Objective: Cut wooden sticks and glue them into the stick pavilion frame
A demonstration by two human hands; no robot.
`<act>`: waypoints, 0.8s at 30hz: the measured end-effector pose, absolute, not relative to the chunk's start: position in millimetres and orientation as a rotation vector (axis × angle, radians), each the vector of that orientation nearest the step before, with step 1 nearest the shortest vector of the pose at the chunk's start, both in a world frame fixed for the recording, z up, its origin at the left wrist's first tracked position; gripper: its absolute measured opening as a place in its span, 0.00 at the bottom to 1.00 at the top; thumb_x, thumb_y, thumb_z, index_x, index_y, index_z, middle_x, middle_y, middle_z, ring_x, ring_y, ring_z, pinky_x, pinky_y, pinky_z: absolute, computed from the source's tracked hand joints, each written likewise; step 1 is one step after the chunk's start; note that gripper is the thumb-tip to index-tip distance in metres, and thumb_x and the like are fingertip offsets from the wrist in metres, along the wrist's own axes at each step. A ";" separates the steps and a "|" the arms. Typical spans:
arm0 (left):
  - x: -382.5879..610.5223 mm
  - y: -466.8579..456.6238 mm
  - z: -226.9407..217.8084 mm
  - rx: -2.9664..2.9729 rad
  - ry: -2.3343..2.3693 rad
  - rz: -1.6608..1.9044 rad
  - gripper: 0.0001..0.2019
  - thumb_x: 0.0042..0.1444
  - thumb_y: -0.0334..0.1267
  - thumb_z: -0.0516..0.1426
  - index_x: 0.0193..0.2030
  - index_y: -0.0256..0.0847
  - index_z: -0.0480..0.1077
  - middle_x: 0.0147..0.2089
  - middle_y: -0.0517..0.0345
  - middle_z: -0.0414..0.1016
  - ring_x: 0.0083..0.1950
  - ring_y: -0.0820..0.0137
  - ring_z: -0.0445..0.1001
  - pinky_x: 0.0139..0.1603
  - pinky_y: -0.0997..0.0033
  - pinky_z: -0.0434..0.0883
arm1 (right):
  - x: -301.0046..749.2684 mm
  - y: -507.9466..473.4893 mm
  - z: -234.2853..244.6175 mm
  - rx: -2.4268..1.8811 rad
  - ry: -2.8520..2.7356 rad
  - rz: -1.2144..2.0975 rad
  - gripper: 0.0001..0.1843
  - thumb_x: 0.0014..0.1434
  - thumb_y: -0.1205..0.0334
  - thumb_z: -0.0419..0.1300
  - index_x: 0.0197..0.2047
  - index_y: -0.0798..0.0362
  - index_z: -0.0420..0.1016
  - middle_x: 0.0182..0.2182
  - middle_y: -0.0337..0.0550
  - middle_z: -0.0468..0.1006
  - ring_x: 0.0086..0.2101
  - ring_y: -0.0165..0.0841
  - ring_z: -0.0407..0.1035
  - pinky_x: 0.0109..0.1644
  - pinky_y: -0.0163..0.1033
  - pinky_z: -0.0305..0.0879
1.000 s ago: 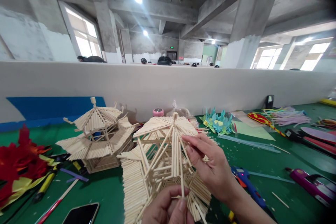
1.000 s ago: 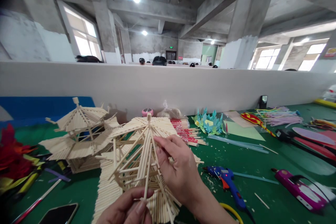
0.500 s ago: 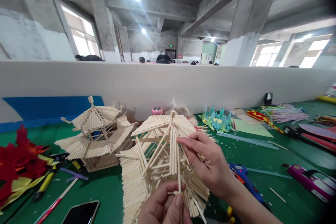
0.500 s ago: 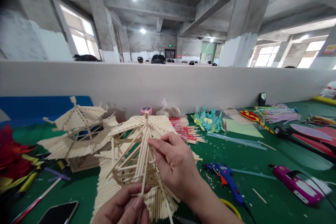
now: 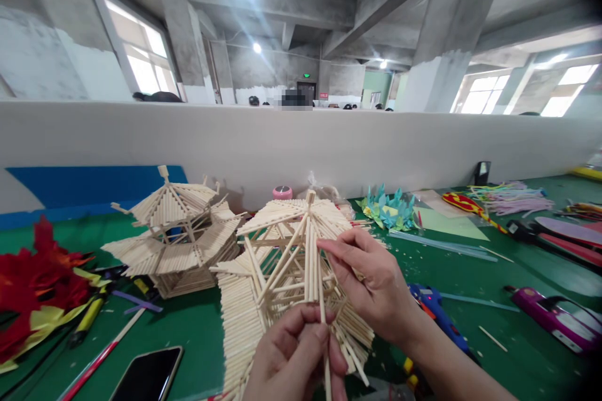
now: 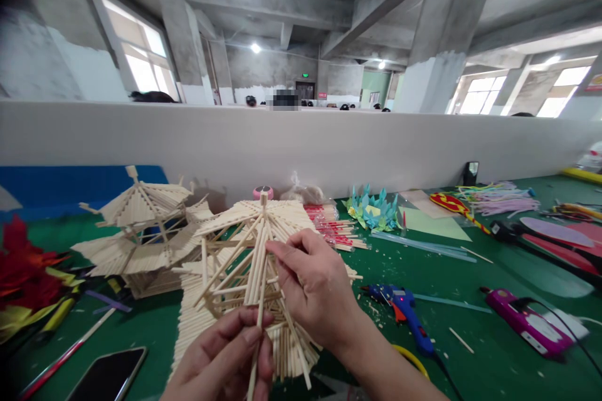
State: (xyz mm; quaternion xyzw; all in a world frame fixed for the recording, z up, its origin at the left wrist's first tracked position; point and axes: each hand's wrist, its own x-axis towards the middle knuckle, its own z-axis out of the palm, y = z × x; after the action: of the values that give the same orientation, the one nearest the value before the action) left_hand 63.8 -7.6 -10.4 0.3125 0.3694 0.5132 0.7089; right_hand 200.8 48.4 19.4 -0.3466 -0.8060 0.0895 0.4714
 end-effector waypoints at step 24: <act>66.6 -5.2 -3.6 0.589 0.731 1.161 0.10 0.44 0.40 0.63 0.32 0.38 0.72 0.19 0.61 0.73 0.10 0.87 0.55 0.16 0.83 0.54 | 201.9 50.1 16.4 -0.825 -1.939 0.240 0.17 0.58 0.71 0.51 0.49 0.56 0.72 0.33 0.45 0.68 0.33 0.29 0.64 0.37 0.36 0.63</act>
State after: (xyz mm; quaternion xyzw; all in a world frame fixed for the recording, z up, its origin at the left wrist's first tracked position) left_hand 66.6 -5.2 -3.6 0.2677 0.3326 0.5279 0.7342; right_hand 201.9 50.1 16.4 -0.3392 -0.7978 0.0987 0.4886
